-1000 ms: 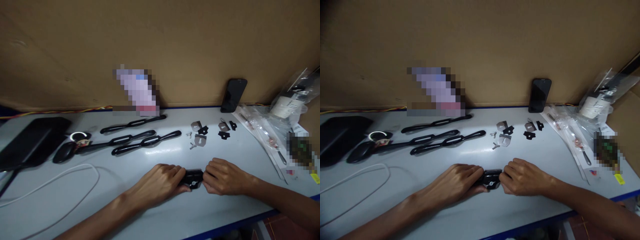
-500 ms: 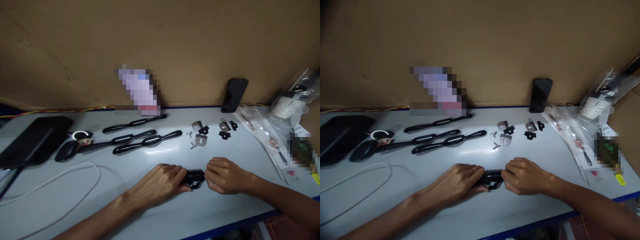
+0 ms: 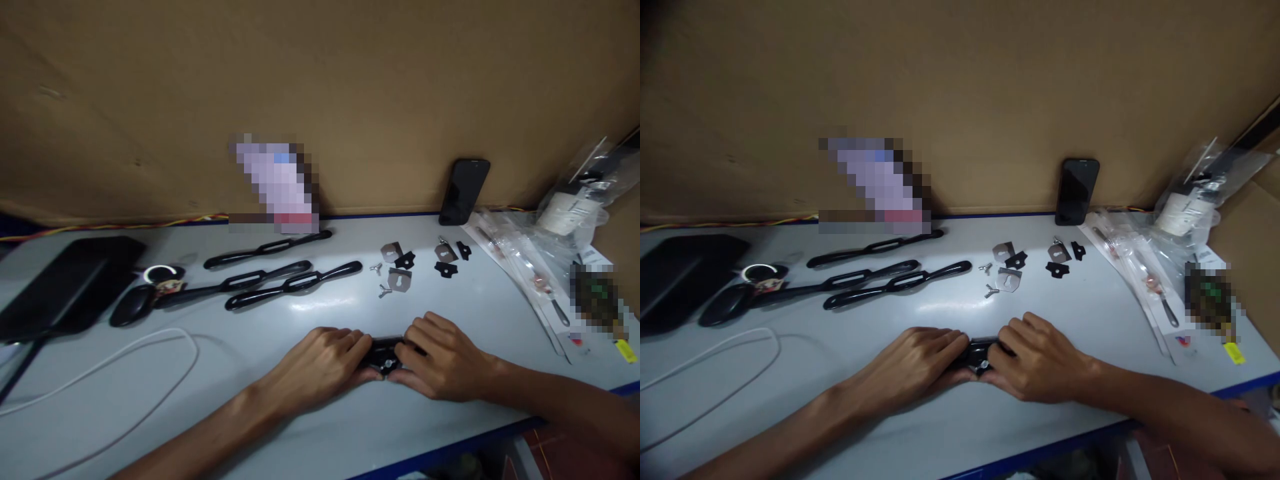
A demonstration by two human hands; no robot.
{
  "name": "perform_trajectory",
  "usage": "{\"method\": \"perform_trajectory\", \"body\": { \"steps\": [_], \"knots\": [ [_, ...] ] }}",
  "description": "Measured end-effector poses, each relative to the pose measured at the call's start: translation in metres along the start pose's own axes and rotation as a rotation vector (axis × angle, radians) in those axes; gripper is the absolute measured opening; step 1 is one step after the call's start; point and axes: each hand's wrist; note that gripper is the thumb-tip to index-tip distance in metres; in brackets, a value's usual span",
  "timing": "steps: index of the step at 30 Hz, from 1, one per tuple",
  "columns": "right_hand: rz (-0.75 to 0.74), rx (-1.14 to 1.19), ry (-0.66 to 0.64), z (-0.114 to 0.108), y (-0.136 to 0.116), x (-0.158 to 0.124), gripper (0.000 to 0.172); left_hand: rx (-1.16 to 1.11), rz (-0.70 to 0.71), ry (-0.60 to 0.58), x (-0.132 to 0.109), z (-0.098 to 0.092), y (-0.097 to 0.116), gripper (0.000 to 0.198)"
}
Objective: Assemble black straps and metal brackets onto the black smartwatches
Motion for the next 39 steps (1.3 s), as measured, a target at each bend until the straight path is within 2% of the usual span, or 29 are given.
{"method": "perform_trajectory", "body": {
  "steps": [4,7,14,17,22,26,28,30,32,36,39],
  "knots": [
    [-0.064,-0.091,0.035,0.009,-0.010,0.005,0.030,-0.006,-0.007,0.028,0.001,0.000,0.001,0.055],
    [-0.057,-0.112,0.035,0.014,-0.011,0.006,0.034,0.005,-0.014,0.070,0.002,0.000,0.002,0.053],
    [-0.004,-0.153,-0.017,0.016,-0.015,0.005,0.030,0.039,0.000,0.106,0.000,0.006,0.003,0.047],
    [0.057,-0.112,-0.103,0.013,-0.015,0.006,0.028,0.050,0.005,0.116,-0.001,0.005,0.005,0.044],
    [0.151,-0.046,-0.403,-0.014,-0.011,0.008,0.016,0.054,-0.017,0.192,0.001,-0.001,0.001,0.036],
    [0.445,-0.014,-0.526,-0.053,0.000,-0.001,0.008,0.074,-0.096,0.288,0.002,-0.002,-0.006,0.029],
    [0.619,-0.094,-0.495,-0.070,0.011,-0.008,0.005,0.088,-0.148,0.319,0.003,-0.002,-0.010,0.025],
    [0.699,-0.168,-0.416,-0.080,0.023,-0.013,0.008,0.122,-0.209,0.331,0.004,0.000,-0.016,0.022],
    [0.699,-0.198,-0.321,-0.082,0.034,-0.016,0.013,0.186,-0.288,0.317,0.004,0.002,-0.022,0.022],
    [0.624,-0.224,-0.197,-0.070,0.047,-0.017,0.015,0.352,-0.440,0.232,0.000,0.010,-0.039,0.032],
    [0.589,-0.219,-0.127,-0.058,0.048,-0.016,0.018,0.436,-0.462,0.155,-0.004,0.016,-0.049,0.039]
  ]
}}
Point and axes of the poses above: each hand's wrist, its own x-axis towards the middle knuckle, its own z-axis out of the palm, y = z × x, and after that the axes turned 11 degrees about x, right-handed
